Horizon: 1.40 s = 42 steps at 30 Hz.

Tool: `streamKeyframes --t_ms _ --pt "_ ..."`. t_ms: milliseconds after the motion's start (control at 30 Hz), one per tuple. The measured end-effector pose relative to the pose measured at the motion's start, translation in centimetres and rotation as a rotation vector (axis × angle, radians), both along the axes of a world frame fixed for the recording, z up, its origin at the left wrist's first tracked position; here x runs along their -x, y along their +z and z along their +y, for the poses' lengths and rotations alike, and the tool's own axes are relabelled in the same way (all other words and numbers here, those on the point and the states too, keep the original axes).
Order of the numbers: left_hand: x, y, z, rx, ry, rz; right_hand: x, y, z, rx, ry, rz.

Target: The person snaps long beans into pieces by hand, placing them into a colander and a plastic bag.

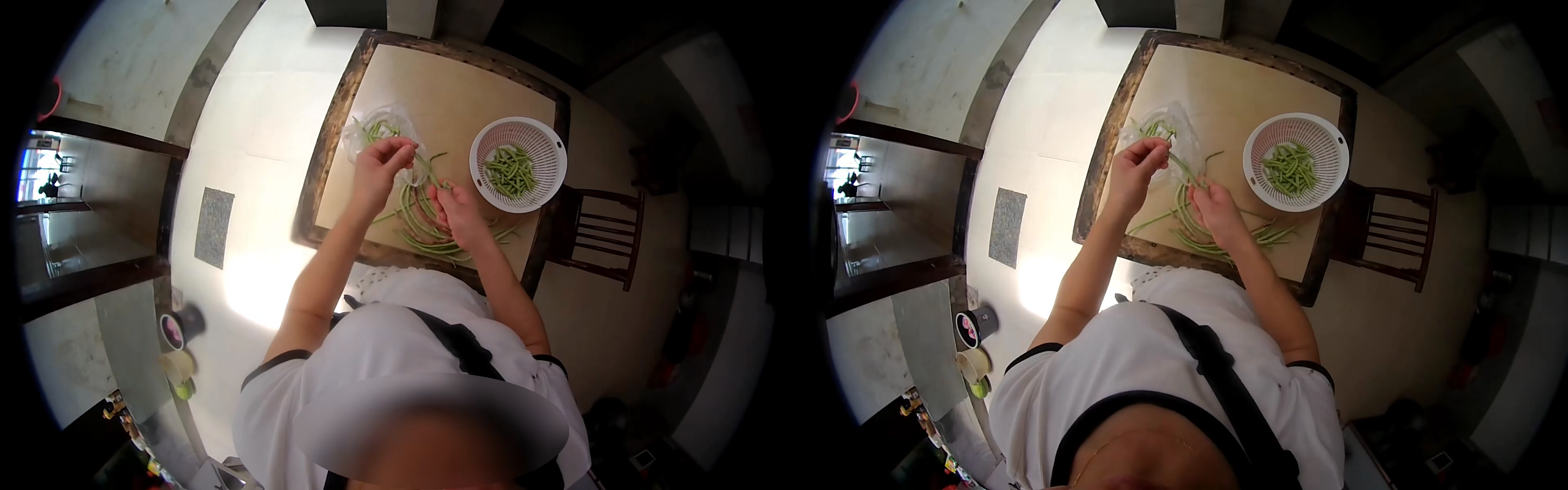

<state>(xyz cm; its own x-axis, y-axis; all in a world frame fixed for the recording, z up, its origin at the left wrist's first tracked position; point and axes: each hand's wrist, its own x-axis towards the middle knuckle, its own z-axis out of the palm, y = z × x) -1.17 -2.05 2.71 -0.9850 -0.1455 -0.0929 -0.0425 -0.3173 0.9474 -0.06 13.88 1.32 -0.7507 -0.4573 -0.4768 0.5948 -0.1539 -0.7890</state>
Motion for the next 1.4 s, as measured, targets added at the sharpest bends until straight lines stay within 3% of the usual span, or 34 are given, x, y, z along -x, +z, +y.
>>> streamKeyframes --t_ms 67,133,233,267,333,367,433,567,633,667,700,733,800,833,933,967,1033,1100,1133,1200,1233,1300,1367,1400 --pt "-0.9 0.3 1.3 0.031 -0.028 0.022 0.4 -2.1 0.2 -0.013 -0.004 -0.013" --pt "-1.8 1.1 2.1 0.06 -0.066 0.041 1.2 -6.5 1.0 0.002 -0.13 -0.193" --pt "-1.7 1.6 1.8 0.013 -0.038 0.055 1.0 -6.7 1.2 -0.01 -0.277 -0.391" --pt "-1.6 0.6 1.2 -0.002 -0.071 -0.05 0.9 -6.4 1.3 -0.015 -0.273 -0.396" --pt "-1.8 -1.3 0.9 -0.015 -0.104 -0.161 0.8 -2.7 0.6 0.16 -0.071 0.064" --pt "-1.9 -2.1 0.9 -0.032 -0.173 -0.191 0.8 -1.1 0.4 0.163 -0.076 0.059" --pt "-1.8 -2.3 1.0 -0.05 -0.251 -0.221 0.8 1.2 0.3 0.09 0.234 0.156" --pt "-2.5 -3.3 2.0 0.117 -0.201 -0.167 0.5 -2.5 0.2 0.025 0.233 0.143" --pt "-2.9 -3.3 2.8 0.22 -0.138 -0.122 0.3 -3.3 -0.1 0.006 0.006 -0.1" --pt "-3.0 -3.1 3.2 0.347 -0.085 0.038 0.3 -5.2 0.2 0.007 0.003 -0.107" --pt "-3.1 -2.9 3.4 0.471 -0.032 0.199 0.7 -7.8 1.0 0.133 -0.226 -0.333" --pt "-2.8 -3.3 3.2 0.467 -0.032 0.195 1.4 -8.5 1.9 0.254 -0.454 -0.553" --pt "-1.6 -5.2 1.5 0.542 0.076 0.026 2.4 -8.8 4.5 0.203 -0.507 -0.546" --pt "-0.5 -8.0 0.0 0.511 0.095 0.001 3.1 -10.1 6.2 0.214 -0.495 -0.452" --pt "2.7 -10.9 -3.5 0.786 0.103 -0.084 6.1 -16.5 13.3 0.185 -0.45 -0.132" --pt "3.7 -11.7 -4.2 0.852 0.089 -0.092 7.5 -20.7 16.9 -0.051 -0.378 0.117" --pt "5.4 -13.8 -4.8 0.889 0.099 -0.074 7.5 -21.3 18.6 -0.287 -0.282 0.346" --pt "5.4 -14.7 -5.0 0.919 0.161 -0.044 7.4 -12.4 15.6 -0.154 -0.743 -0.174" --pt "4.9 -15.0 -5.1 0.92 0.163 -0.053 7.0 -11.6 14.7 -0.158 -0.737 -0.18" --pt "3.3 -16.1 -5.5 0.907 -0.022 -0.28 5.9 -11.0 13.1 -0.513 -0.799 -0.054" --pt "2.2 -17.1 -5.5 0.909 -0.027 -0.284 5.1 -11.4 12.4 -0.514 -0.801 -0.061" --pt "-0.7 -19.5 -5.2 0.911 -0.039 -0.29 3.0 -12.9 11.0 -0.511 -0.508 0.307" --pt "-3.4 -20.8 -4.3 0.803 -0.057 -0.348 1.3 -14.3 8.6 -0.479 -0.176 0.299" --pt "-4.4 -20.8 -3.9 0.695 -0.071 -0.403 0.3 -15.7 7.5 -0.616 0.011 0.417"
